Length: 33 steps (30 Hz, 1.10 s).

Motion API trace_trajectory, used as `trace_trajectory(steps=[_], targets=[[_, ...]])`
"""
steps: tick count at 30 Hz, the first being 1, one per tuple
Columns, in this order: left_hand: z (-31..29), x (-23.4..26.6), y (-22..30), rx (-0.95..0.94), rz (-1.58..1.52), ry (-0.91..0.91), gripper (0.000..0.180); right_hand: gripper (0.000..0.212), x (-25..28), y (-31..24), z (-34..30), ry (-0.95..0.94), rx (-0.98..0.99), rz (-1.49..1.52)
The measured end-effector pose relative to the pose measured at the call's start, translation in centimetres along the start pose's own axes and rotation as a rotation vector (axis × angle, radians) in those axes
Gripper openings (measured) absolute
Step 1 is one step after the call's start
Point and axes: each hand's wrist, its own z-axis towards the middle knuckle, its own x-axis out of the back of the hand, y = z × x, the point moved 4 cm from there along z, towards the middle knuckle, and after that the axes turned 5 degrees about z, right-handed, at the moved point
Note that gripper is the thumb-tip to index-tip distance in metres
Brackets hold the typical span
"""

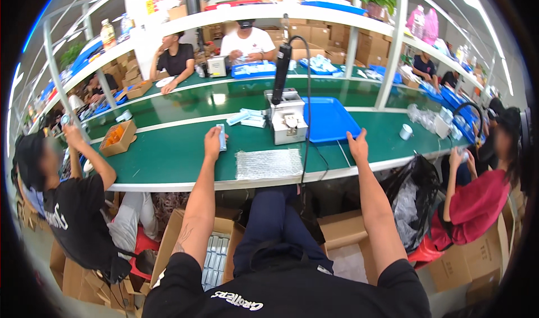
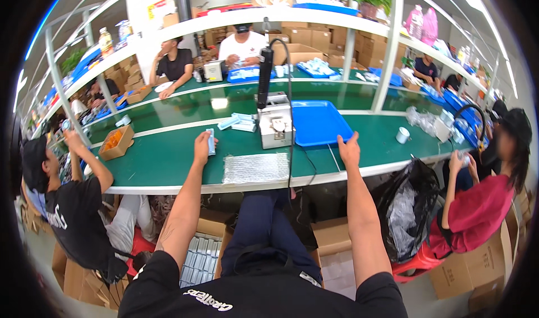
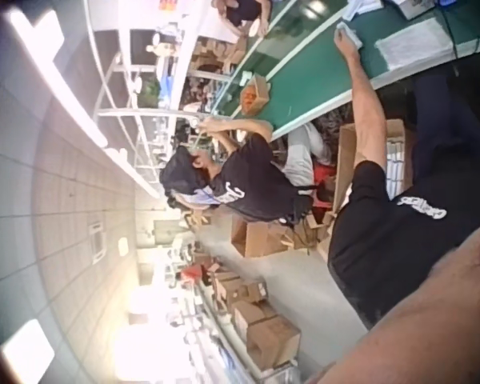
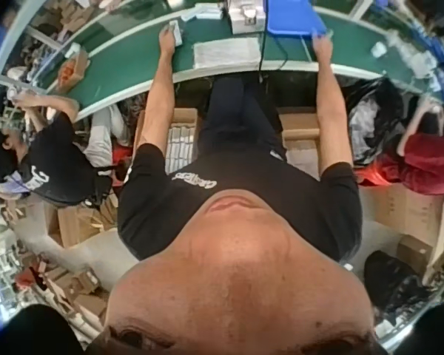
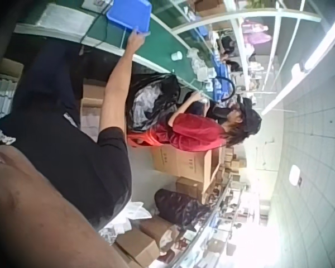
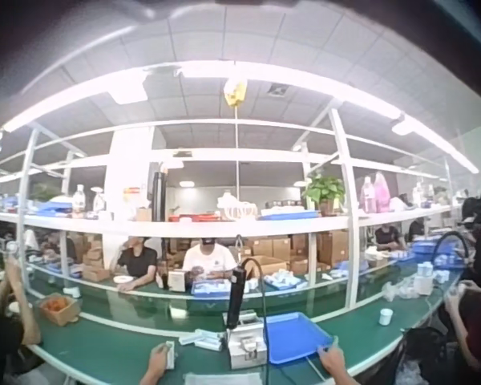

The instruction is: Assembling and packaging small electric fans at a factory workstation.

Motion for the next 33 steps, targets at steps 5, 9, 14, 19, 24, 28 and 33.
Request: trace_trajectory(steps=[5, 9, 14, 19, 24, 28, 33], targets=[[1.2, -0.7, 0.7, -0.026, 0.049, -0.004, 0.033, 0.09, -0.3, 1.5, 2.5, 0.019, -0.027, -0.165], [1.7, 0.1, 0.2, 0.035, -0.06, 0.044, 0.031, 0.086, -1.1, 2.8, 4.9, -0.044, -0.06, -0.216], [4.3, 2.4, -0.6, -0.002, -0.2, 0.24, 0.042, 0.076, -1.4, 5.8, 8.9, 0.041, -0.01, -0.23], [8.7, 5.1, -2.6, -0.014, -0.148, 0.302, 0.052, 0.067, -2.2, 10.5, 14.1, 0.035, -0.065, -0.141], [13.2, 6.1, -3.8, 0.043, -0.003, 0.248, 0.066, 0.064, -3.5, 15.3, 20.6, -0.009, 0.036, -0.191], [16.3, 6.7, -3.1, 0.016, 0.13, 0.265, 0.067, 0.047, -4.8, 18.3, 26.0, -0.078, 0.157, -0.177], [18.4, 5.7, -3.8, 0.06, 0.309, 0.204, 0.064, 0.031, -4.2, 21.9, 30.3, -0.168, 0.128, 0.088]])
